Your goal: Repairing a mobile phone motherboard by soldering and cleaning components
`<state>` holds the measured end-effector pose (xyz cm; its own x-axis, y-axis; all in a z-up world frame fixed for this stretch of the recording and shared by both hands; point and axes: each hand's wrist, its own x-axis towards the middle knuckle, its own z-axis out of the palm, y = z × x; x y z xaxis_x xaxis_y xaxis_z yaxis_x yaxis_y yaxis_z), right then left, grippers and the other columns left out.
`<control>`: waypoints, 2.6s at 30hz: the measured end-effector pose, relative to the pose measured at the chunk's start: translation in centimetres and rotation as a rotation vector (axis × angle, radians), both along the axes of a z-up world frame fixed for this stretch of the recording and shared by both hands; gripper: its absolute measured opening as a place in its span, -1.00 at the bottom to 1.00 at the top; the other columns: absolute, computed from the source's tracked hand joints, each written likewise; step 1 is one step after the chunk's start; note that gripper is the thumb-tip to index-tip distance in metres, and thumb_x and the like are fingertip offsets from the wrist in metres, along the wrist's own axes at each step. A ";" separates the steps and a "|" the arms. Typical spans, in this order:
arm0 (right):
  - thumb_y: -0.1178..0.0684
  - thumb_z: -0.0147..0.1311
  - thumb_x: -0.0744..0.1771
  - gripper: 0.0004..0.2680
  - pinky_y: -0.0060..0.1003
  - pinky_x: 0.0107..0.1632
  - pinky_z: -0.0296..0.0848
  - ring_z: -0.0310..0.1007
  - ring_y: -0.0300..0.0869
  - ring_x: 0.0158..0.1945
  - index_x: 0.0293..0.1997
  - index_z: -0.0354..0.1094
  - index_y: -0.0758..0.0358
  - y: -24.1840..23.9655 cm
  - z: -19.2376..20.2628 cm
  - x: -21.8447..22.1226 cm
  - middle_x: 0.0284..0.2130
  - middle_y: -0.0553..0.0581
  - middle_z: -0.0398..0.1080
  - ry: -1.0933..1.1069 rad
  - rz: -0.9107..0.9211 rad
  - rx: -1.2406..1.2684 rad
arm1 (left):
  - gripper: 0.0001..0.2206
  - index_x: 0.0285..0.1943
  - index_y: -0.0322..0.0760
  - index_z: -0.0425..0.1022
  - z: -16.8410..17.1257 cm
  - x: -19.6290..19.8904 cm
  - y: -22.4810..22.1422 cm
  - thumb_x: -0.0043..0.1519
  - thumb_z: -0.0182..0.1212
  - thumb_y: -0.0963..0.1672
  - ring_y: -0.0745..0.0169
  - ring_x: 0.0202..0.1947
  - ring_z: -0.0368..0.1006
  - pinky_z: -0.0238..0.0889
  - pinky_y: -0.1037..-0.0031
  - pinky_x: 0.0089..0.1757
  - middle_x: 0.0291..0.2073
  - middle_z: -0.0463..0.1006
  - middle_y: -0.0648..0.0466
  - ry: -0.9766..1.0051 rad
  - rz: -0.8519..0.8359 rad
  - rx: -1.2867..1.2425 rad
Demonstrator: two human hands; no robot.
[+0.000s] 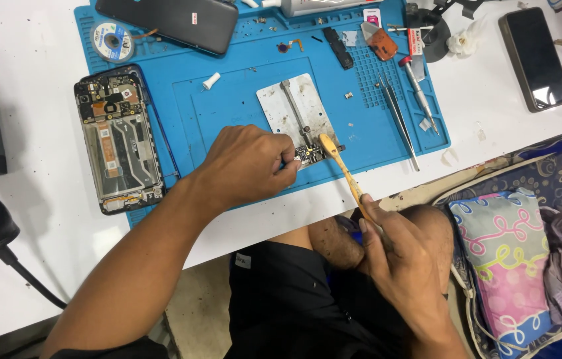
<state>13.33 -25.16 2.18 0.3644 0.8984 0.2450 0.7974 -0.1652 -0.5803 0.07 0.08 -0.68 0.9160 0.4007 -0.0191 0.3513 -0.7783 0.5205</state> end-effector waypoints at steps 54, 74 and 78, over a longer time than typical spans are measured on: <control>0.14 0.12 0.33 -0.73 -0.34 0.18 0.47 0.58 -0.12 0.08 0.14 0.43 0.41 -0.6 -1.7 0.8 0.04 0.26 0.54 0.081 -0.067 -0.039 | -0.73 -0.55 -0.10 0.48 -0.2 -0.5 -0.1 0.25 0.13 -0.07 0.06 -0.69 0.33 0.11 0.18 -0.57 -0.69 0.50 0.15 -0.117 -0.047 0.130; 0.16 0.14 0.31 -0.74 -0.28 0.32 0.40 0.54 -0.10 0.18 0.12 0.46 0.39 -0.2 -2.9 0.5 0.06 0.25 0.53 0.232 -0.055 0.025 | -0.73 -0.45 -0.11 0.56 0.7 -0.2 -0.4 0.29 0.10 -0.04 0.06 -0.61 0.39 0.16 0.18 -0.52 -0.62 0.56 0.11 0.019 -0.051 0.109; 0.17 0.12 0.34 -0.74 -0.45 -0.23 0.44 0.41 -0.31 -0.37 0.17 0.43 0.37 1.4 -2.4 -0.6 -0.04 0.17 0.58 0.205 -0.052 0.050 | -0.73 -0.44 -0.13 0.55 0.5 -0.1 -0.5 0.29 0.09 -0.03 -0.03 -0.63 0.38 0.16 0.12 -0.52 -0.63 0.54 0.10 0.010 -0.045 0.134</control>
<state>12.71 -23.78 -0.20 0.4566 0.8659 0.2044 0.6528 -0.1699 -0.7383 -0.06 -0.45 -0.22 0.9333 0.3584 0.0227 0.3187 -0.8559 0.4072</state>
